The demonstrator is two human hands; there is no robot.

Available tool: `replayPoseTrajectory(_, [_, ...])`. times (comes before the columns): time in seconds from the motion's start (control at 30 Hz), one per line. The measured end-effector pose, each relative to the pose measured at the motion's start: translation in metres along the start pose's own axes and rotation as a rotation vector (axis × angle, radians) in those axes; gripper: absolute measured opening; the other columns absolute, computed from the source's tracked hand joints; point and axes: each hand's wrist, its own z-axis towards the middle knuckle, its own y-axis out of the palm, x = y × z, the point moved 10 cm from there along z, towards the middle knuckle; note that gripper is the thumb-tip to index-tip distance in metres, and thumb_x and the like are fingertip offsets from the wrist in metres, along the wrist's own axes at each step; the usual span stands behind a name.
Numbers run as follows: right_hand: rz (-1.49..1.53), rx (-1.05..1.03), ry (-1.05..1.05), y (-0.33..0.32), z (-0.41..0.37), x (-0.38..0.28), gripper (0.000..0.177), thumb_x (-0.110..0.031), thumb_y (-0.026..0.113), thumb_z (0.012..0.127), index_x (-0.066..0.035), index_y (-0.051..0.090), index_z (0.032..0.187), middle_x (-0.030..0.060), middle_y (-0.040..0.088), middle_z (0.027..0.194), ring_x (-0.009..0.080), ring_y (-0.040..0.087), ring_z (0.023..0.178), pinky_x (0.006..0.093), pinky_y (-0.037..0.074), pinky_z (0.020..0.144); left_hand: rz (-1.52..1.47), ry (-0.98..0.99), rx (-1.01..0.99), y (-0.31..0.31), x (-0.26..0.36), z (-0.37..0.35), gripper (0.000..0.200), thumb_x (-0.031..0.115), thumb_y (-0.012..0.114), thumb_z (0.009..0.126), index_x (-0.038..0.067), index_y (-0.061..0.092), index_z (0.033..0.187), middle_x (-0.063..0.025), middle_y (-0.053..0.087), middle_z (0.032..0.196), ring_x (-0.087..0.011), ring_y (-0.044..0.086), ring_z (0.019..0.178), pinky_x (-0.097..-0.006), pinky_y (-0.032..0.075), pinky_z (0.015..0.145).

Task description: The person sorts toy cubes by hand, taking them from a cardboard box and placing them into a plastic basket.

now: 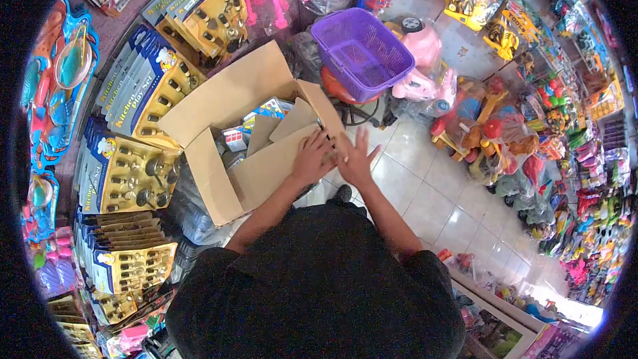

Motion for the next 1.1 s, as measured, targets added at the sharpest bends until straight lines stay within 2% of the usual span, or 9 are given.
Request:
replayPoseTrajectory(0.1, [0.205,-0.152,0.040,0.026,-0.006,-0.016,0.053,-0.025,0.060,0.087,-0.015,0.047,0.138,0.0228,0.019,0.154,0.0406,0.009,0.145,0.0729,-0.006,0.104,-0.126,-0.024,0.126,-0.026,-0.010,-0.012,0.054,0.028,0.064,0.083,0.010,0.053,0.133,-0.0169,0.039,0.146,-0.0380,0.034,0.135,-0.0542,0.025,0.109])
replayPoseTrajectory(0.23, [0.349,-0.120,-0.051,0.021,-0.007,-0.061,0.046,-0.022,0.059,0.088,-0.009,0.050,0.132,0.0232,0.029,0.149,0.0409,0.016,0.144,0.0686,0.000,0.108,-0.071,-0.250,0.258,-0.097,-0.032,-0.064,0.053,0.026,0.066,0.081,0.009,0.055,0.129,-0.0208,0.039,0.144,-0.0398,0.033,0.135,-0.0571,0.024,0.109])
replayPoseTrajectory(0.4, [0.466,-0.240,-0.381,0.049,-0.019,-0.146,0.046,-0.019,0.062,0.087,-0.007,0.050,0.130,0.0224,0.032,0.149,0.0416,0.023,0.141,0.0595,0.012,0.112,0.084,-0.609,0.401,-0.165,-0.079,-0.167,0.064,0.029,0.069,0.078,0.010,0.048,0.135,-0.0214,0.029,0.150,-0.0413,0.026,0.139,-0.0636,0.020,0.108])
replayPoseTrajectory(0.43, [0.498,-0.283,-0.438,0.058,-0.023,-0.165,0.045,-0.019,0.062,0.087,-0.006,0.050,0.129,0.0224,0.033,0.148,0.0415,0.023,0.141,0.0580,0.014,0.113,0.125,-0.734,0.330,-0.162,-0.093,-0.190,0.078,0.038,0.072,0.076,0.011,0.039,0.141,-0.0219,0.019,0.154,-0.0419,0.017,0.142,-0.0687,0.016,0.106])
replayPoseTrajectory(0.63, [0.618,-0.625,-0.565,0.118,-0.059,-0.261,0.048,-0.019,0.062,0.087,-0.006,0.051,0.132,0.0235,0.041,0.142,0.0370,0.032,0.138,0.0520,0.018,0.115,0.155,-1.116,0.124,-0.151,-0.126,-0.280,0.114,0.058,0.077,0.063,0.012,0.021,0.151,-0.0245,0.007,0.157,-0.0470,0.002,0.144,-0.0731,0.012,0.104])
replayPoseTrajectory(0.87, [0.687,-0.492,-0.527,0.130,-0.069,-0.284,0.041,-0.008,0.059,0.087,-0.004,0.055,0.128,0.0187,0.055,0.131,0.0318,0.047,0.130,0.0493,0.025,0.114,-0.018,-0.969,0.174,-0.161,-0.121,-0.293,0.125,0.061,0.079,0.058,0.009,0.014,0.152,-0.0264,0.005,0.156,-0.0489,0.002,0.143,-0.0750,0.016,0.101])
replayPoseTrajectory(1.0, [0.790,-0.397,-0.528,0.116,-0.068,-0.305,0.037,-0.004,0.060,0.085,-0.004,0.058,0.123,0.0166,0.059,0.128,0.0317,0.050,0.127,0.0459,0.031,0.110,-0.151,-0.694,0.455,-0.174,-0.133,-0.319,0.099,0.031,0.080,0.068,0.005,0.028,0.148,-0.0252,0.020,0.153,-0.0452,0.017,0.142,-0.0550,0.024,0.111])
replayPoseTrajectory(1.03, [0.799,-0.397,-0.536,0.113,-0.069,-0.314,0.037,-0.004,0.060,0.085,-0.004,0.058,0.122,0.0165,0.059,0.127,0.0319,0.050,0.126,0.0453,0.032,0.109,-0.235,-0.679,0.522,-0.189,-0.128,-0.321,0.086,0.014,0.076,0.071,0.003,0.033,0.145,-0.0236,0.030,0.149,-0.0379,0.028,0.140,-0.0451,0.026,0.113])
replayPoseTrajectory(1.1, [0.779,-0.353,-0.577,0.116,-0.067,-0.326,0.036,-0.002,0.062,0.082,-0.005,0.060,0.118,0.0168,0.060,0.124,0.0323,0.052,0.123,0.0425,0.036,0.105,-0.516,-0.714,0.641,-0.181,-0.142,-0.347,0.076,0.017,0.069,0.081,0.002,0.033,0.145,-0.0207,0.035,0.147,-0.0338,0.033,0.138,-0.0455,0.030,0.111])
